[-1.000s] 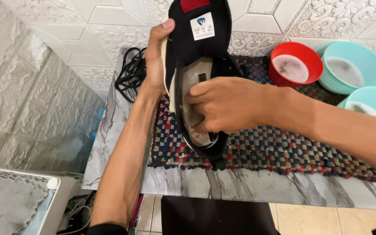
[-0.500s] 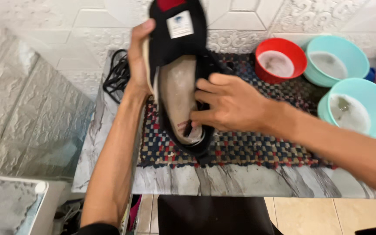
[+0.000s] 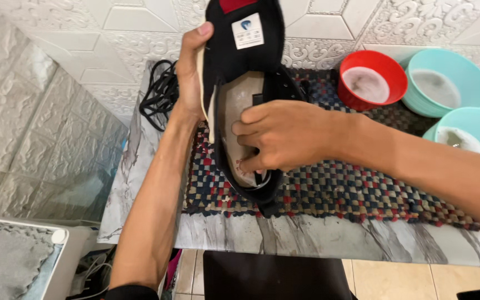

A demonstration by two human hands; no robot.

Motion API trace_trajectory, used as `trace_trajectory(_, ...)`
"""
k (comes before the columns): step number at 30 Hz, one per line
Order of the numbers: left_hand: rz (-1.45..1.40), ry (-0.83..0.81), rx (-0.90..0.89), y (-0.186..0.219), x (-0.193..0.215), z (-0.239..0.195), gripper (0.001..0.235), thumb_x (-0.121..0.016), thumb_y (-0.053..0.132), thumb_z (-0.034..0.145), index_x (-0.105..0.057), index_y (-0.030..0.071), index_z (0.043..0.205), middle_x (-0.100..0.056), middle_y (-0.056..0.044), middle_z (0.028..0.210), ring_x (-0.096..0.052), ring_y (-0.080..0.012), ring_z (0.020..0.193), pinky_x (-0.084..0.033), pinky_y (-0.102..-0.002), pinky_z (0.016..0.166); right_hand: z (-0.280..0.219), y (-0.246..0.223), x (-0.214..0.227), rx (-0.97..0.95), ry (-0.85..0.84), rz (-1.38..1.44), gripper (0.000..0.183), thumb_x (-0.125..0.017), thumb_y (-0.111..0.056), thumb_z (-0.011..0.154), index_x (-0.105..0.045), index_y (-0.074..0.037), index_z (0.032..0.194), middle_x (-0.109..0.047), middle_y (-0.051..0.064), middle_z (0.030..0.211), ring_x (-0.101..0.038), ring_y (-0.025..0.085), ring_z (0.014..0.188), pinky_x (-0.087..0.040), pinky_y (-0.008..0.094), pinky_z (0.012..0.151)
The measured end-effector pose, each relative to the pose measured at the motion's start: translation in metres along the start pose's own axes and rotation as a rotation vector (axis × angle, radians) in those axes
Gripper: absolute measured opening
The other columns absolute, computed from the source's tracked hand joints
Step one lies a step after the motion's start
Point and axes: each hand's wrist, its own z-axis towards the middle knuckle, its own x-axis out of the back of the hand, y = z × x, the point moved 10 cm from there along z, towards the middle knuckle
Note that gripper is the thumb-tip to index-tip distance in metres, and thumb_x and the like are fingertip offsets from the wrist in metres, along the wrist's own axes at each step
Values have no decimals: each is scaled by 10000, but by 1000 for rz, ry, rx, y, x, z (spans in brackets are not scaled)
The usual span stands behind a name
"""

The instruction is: The person cleans a black slip-on shoe by first scrubbing the inside sole with a brush dipped in soapy water. They then use a cloth to wipe the interior and exterior surfaces of the shoe, including the heel and sides.

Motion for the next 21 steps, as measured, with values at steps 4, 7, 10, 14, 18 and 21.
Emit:
trace_trajectory(4,-17,8,23,1,-10,-5,284,-690,362,896,-529,166,769,-535,40,688,-478,-104,612,-357,-276,580,-1,1,-12,-33,-40,-9,208,-741,-326,1067,-723,-223,888,-620,31,721,-624,267,909,-427,361,781)
trace_trajectory(7,-80,-56,120,-11,-15,-6,336,-697,405,891,-668,72,923,-701,-77,831,-605,-185,689,-434,-309,631,-9,3,-13,-109,-21,-50,195,-741,-450,1059,-746,-263,1003,-685,70,823,-694,297,1068,-446,368,825)
trace_trajectory(10,-117,-54,104,-15,-6,0,439,-711,345,926,-736,-37,1142,-803,-197,1042,-759,-285,864,-598,-349,778,-16,16,10,-270,154,-107,259,-765,-60,955,-677,-297,897,-602,-16,819,-549,226,848,-458,375,725)
trace_trajectory(14,-94,-30,75,-6,0,-2,335,-668,373,932,-640,55,1032,-670,-92,882,-605,-215,766,-452,-330,700,-26,44,36,-608,245,-503,380,-769,-466,1173,-650,-277,865,-469,-37,790,-465,196,779,-330,359,673)
trace_trajectory(18,-82,-23,17,-5,24,8,523,-688,371,948,-717,-15,1299,-789,-182,1205,-748,-310,1042,-588,-385,957,-21,39,30,-639,187,-411,293,-779,-445,1137,-731,-319,877,-493,-69,705,-466,162,709,-357,331,630)
trace_trajectory(21,-72,27,26,-4,22,4,487,-730,357,897,-730,-24,1199,-797,-178,1088,-747,-287,935,-592,-373,872,-22,-5,0,-451,-4,-74,99,-719,-184,979,-719,-283,973,-717,-33,829,-605,199,679,-425,331,609)
